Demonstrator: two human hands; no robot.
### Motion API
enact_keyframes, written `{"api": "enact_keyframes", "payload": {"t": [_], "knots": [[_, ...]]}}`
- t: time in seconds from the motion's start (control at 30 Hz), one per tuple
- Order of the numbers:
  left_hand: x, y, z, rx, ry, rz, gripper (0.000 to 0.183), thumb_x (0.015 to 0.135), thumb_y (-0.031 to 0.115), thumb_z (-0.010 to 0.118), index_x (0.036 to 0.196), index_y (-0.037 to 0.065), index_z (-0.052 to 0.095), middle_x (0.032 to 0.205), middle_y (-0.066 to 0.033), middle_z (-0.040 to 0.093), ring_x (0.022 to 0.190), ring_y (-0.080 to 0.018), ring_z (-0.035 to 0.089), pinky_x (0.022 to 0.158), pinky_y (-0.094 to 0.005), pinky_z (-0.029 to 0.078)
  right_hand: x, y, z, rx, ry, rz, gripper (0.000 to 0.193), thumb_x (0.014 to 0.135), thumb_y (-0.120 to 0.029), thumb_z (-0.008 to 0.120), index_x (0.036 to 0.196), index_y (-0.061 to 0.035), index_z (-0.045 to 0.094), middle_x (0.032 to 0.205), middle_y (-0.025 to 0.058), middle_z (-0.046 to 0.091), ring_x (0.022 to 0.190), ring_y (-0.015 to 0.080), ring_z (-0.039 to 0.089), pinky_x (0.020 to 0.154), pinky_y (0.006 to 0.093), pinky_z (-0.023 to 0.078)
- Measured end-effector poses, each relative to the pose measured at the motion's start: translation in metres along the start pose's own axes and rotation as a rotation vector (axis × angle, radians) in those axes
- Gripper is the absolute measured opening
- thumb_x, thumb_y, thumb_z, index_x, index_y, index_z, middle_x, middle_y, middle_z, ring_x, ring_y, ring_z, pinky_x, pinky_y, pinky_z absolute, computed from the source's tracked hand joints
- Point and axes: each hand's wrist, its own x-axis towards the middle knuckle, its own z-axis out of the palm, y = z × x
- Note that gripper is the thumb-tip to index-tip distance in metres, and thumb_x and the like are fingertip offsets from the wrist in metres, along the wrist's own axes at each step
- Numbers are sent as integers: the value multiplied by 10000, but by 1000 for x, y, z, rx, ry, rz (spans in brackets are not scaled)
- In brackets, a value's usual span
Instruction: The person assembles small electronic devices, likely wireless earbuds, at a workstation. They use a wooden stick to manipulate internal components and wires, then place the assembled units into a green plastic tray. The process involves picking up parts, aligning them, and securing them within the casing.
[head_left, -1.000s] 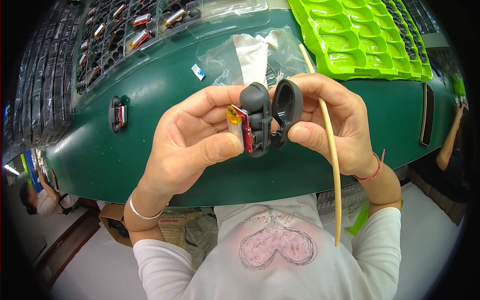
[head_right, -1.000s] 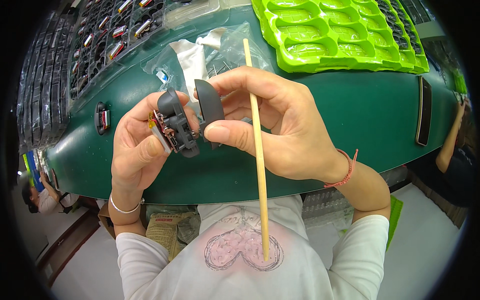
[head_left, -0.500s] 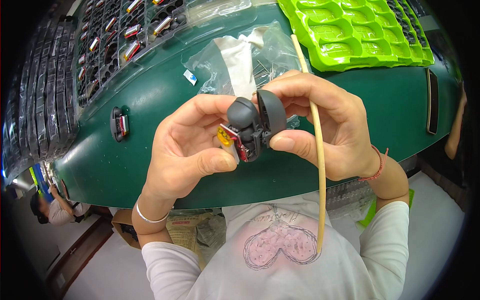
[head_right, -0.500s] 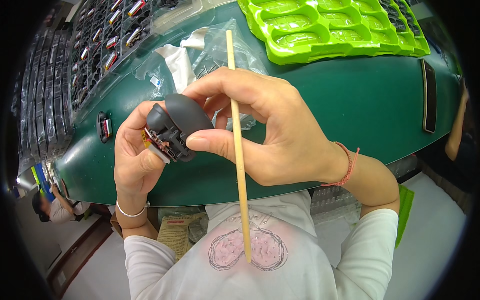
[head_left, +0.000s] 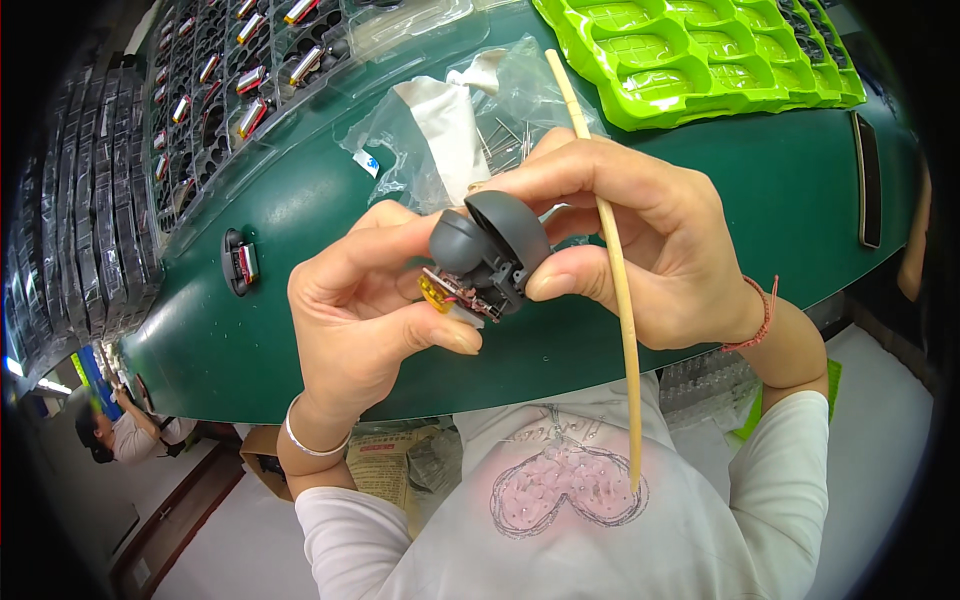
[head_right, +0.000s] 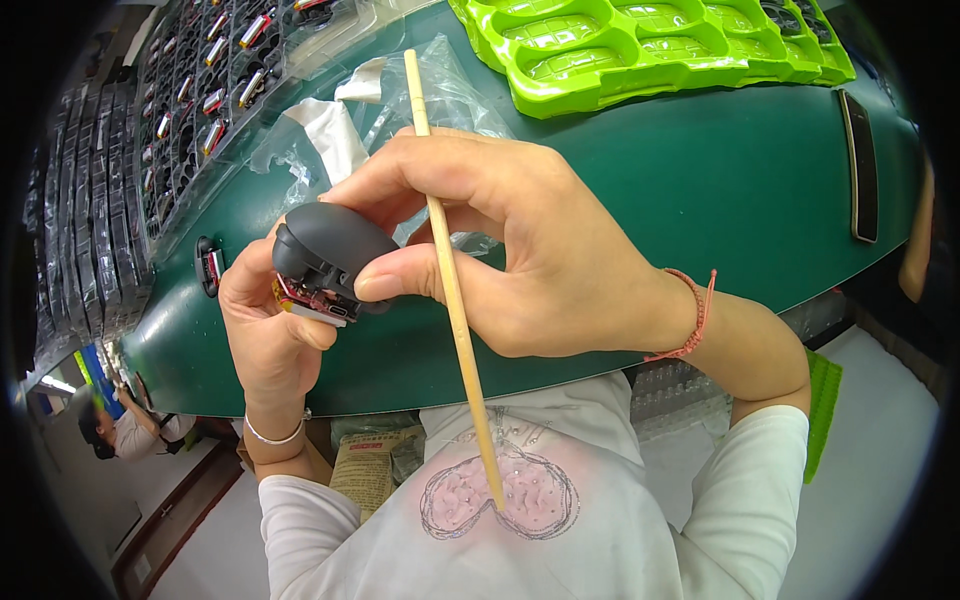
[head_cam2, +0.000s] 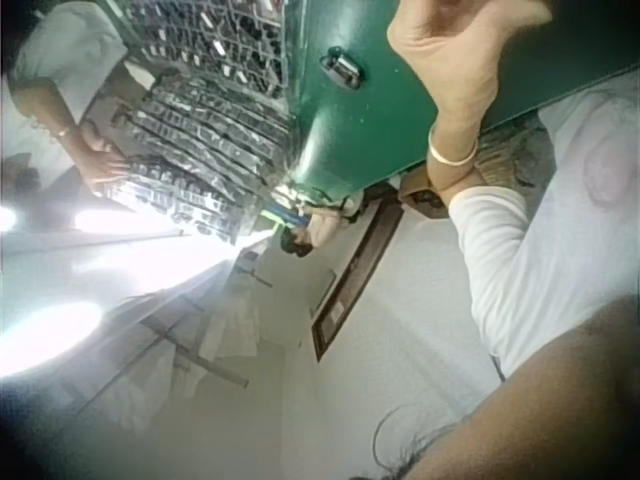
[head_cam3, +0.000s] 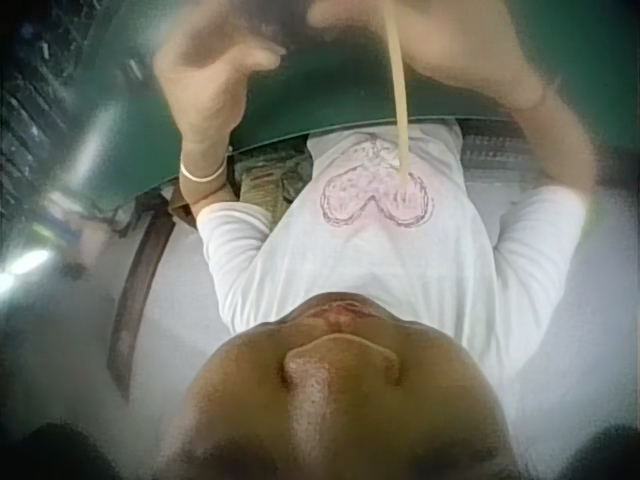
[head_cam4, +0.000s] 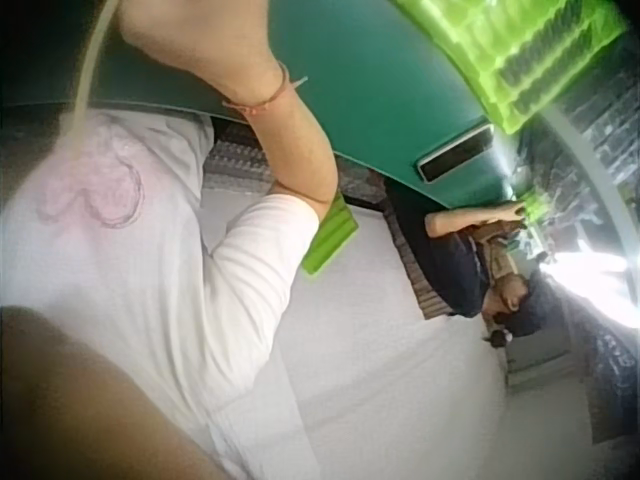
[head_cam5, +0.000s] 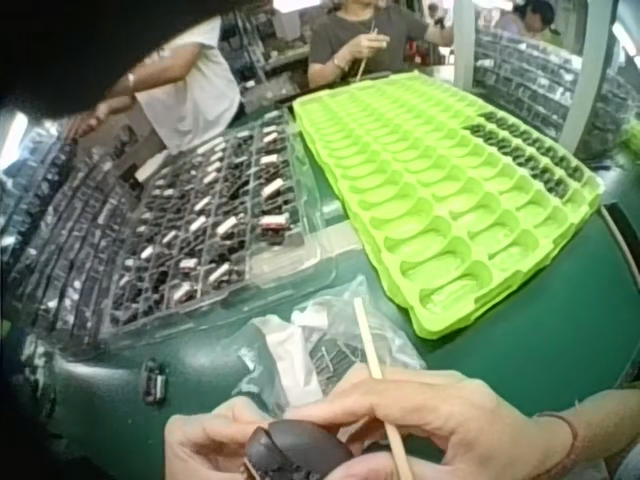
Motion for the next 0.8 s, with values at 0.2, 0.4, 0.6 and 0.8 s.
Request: {"api": "enact_keyframes", "payload": {"t": [0.2,0.4,0.6,0.8], "knots": [[4,4,-2,114,-79,87,487,631,-169,763,1086,-59,628,989,-136,587,950,-220,635,791,-346,606,-2,1,6,167,41,34,391,842,-73,696,1182,77,575,1054,158,594,962,201,607,883,331,505],[5,16,21,308,42,69,533,596,-63,836,1086,-25,629,1052,-109,547,923,-176,617,748,-293,587,-1,-2,3,183,-29,139,357,821,-45,713,1146,61,610,1002,132,620,953,185,603,881,303,477],[3,16,14,923,-141,292,572,542,102,914,1030,15,628,986,-113,601,871,-174,596,718,-290,508,-4,-8,4,77,-15,189,214,806,-34,724,984,41,632,890,92,651,825,124,631,754,265,528],[4,19,16,961,-132,384,498,569,90,909,974,-5,634,862,-95,621,731,-162,582,645,-265,496,-1,-11,8,-44,25,228,218,815,-83,731,966,47,641,853,110,684,739,115,648,683,266,529]]}}
